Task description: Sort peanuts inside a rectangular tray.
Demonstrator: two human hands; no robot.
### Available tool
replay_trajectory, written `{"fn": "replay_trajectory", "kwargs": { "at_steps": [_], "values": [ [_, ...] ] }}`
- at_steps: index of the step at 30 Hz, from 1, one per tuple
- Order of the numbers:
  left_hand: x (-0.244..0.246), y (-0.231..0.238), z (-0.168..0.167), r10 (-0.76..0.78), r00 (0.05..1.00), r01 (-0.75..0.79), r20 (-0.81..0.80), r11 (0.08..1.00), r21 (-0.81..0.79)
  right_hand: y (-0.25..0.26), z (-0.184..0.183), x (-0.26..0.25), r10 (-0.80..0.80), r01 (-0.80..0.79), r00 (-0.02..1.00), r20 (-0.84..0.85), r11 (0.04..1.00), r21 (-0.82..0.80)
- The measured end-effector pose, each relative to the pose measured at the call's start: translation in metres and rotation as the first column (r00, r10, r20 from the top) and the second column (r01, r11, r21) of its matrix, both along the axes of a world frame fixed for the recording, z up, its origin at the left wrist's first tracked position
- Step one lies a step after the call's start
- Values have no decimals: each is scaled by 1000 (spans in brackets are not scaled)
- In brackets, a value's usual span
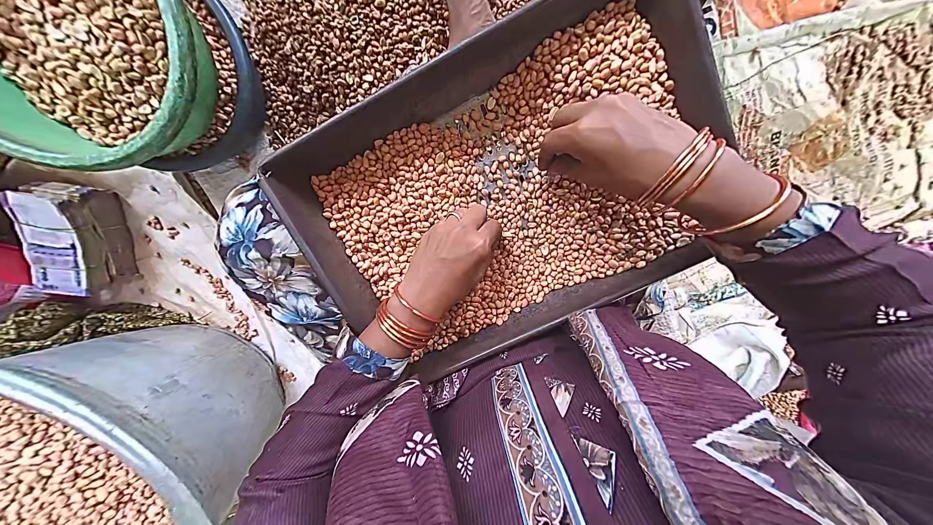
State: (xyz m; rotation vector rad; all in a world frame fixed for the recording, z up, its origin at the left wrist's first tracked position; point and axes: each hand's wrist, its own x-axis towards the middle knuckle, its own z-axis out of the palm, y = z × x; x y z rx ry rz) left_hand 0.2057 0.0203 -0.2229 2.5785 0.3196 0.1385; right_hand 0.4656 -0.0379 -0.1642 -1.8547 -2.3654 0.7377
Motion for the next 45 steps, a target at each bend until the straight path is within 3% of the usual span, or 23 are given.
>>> {"fn": "replay_trajectory", "kwargs": {
  "at_steps": [8, 10, 14, 20, 23, 32, 39, 42, 44, 45],
  "values": [
    [8, 16, 16, 89, 995, -91, -35, 993, -72, -7, -21, -11, 98, -105, 992, 79, 990, 93],
    [11, 17, 17, 74, 997, -75, -11, 994, -77, -9, -21, -16, 67, -80, 991, 114, 990, 113],
    [11, 14, 16, 36, 999, -36, 0, 994, -108, -7, -11, -28, 28, -20, 974, 226, 999, -35],
    [6, 11, 10, -14, 1000, 13, -6, 993, -121, -6, -24, -15, 85, -96, 990, 113, 991, 94],
    [4, 11, 7, -75, 997, 70, -25, 986, -149, -9, -17, -22, 22, -27, 986, 166, 999, 31],
    [8, -6, 19, -24, 982, 46, -189, 992, 117, -17, -19, -43, -109, 98, 954, 279, 994, 53],
    [10, -9, 11, 2, 981, 19, -193, 994, 108, -17, -27, -36, -22, -22, 947, 320, 991, 132],
    [8, -4, 8, 42, 993, -43, -112, 999, -10, -14, -27, -28, -22, -8, 973, 228, 992, 129],
    [6, 3, 14, 125, 992, -123, -5, 970, -210, -11, -19, -16, -79, 77, 997, 14, 993, 93],
    [5, 5, 17, 188, 981, -155, 52, 913, -377, -9, -10, -11, -148, 151, 982, -119, 988, 16]
  ]
}}
